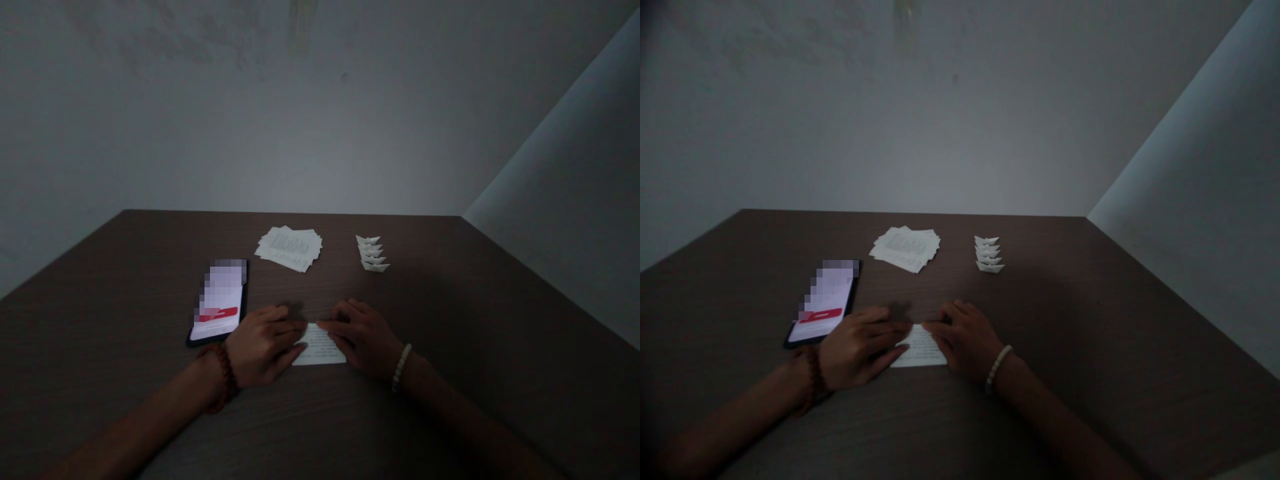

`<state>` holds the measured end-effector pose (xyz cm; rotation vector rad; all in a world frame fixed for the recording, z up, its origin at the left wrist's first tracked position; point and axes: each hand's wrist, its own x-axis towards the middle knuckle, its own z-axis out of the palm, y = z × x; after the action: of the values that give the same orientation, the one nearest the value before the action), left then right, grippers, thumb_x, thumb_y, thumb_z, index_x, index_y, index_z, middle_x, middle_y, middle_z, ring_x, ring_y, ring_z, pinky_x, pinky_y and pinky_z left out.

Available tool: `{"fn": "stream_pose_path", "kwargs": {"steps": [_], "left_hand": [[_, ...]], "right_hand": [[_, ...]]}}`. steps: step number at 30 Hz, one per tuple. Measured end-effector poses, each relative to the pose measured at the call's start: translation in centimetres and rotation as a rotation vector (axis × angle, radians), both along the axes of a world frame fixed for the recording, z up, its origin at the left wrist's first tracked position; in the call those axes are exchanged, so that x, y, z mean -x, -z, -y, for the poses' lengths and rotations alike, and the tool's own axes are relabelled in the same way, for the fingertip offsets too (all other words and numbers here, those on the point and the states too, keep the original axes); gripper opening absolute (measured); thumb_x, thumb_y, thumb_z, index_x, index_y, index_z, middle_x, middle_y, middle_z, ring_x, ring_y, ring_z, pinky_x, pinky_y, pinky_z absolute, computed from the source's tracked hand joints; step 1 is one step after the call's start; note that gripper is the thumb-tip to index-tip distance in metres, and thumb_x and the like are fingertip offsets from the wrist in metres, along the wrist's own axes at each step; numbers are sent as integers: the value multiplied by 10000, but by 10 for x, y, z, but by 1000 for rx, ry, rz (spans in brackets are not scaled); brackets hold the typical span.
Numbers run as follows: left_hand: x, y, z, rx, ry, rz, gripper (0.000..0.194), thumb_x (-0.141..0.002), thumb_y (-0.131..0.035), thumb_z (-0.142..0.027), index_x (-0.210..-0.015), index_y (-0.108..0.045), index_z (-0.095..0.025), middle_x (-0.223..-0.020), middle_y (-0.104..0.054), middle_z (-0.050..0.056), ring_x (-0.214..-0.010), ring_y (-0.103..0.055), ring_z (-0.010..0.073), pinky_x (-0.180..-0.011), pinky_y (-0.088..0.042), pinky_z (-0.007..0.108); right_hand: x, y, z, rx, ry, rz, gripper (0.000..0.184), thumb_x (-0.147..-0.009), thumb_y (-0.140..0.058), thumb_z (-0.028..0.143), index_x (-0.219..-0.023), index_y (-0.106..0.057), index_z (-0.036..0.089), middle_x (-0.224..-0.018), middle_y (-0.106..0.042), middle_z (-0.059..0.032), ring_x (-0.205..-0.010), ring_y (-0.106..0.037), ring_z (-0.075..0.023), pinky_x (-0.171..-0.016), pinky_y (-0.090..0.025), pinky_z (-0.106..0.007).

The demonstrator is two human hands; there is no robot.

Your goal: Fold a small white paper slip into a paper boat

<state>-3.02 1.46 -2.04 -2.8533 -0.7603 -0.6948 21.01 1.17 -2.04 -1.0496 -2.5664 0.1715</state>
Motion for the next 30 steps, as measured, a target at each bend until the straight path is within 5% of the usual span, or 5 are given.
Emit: {"fn": "stream_pose_path", "kwargs": {"steps": [9, 16, 30], "left_hand": [[-4, -9, 2, 110, -23, -96, 255, -904, -478, -284, -1070, -619, -151, -1111, -648, 75, -911, -538, 238, -757, -455, 379], [-8, -13, 5, 142, -43, -146, 259, -912, -437, -264, -1066, -613, -153, -1145, -623, 90, -942, -526, 250, -788, -447, 408], [-7, -10, 5, 138, -69, -120, 259, -897, -436, -243, -1066, -606, -146, -1128, -635, 83, -944, -530, 245, -793, -461, 399]], "right_hand": [[-4, 3, -8, -64, -2, -34, 264, -838, -532, 66, -1044, -638, 192, -1025, -618, -64, -917, -486, -200, -834, -440, -345], [-5, 9, -11, -41, -174, -56, 452, -773, -464, -44, -1142, -605, 175, -1219, -614, -49, -1017, -508, -187, -894, -463, -335], [-9, 0, -4, -46, -43, 79, 407, -768, -516, -10, -1098, -614, 206, -1228, -618, -22, -958, -517, -199, -837, -449, -349]]}}
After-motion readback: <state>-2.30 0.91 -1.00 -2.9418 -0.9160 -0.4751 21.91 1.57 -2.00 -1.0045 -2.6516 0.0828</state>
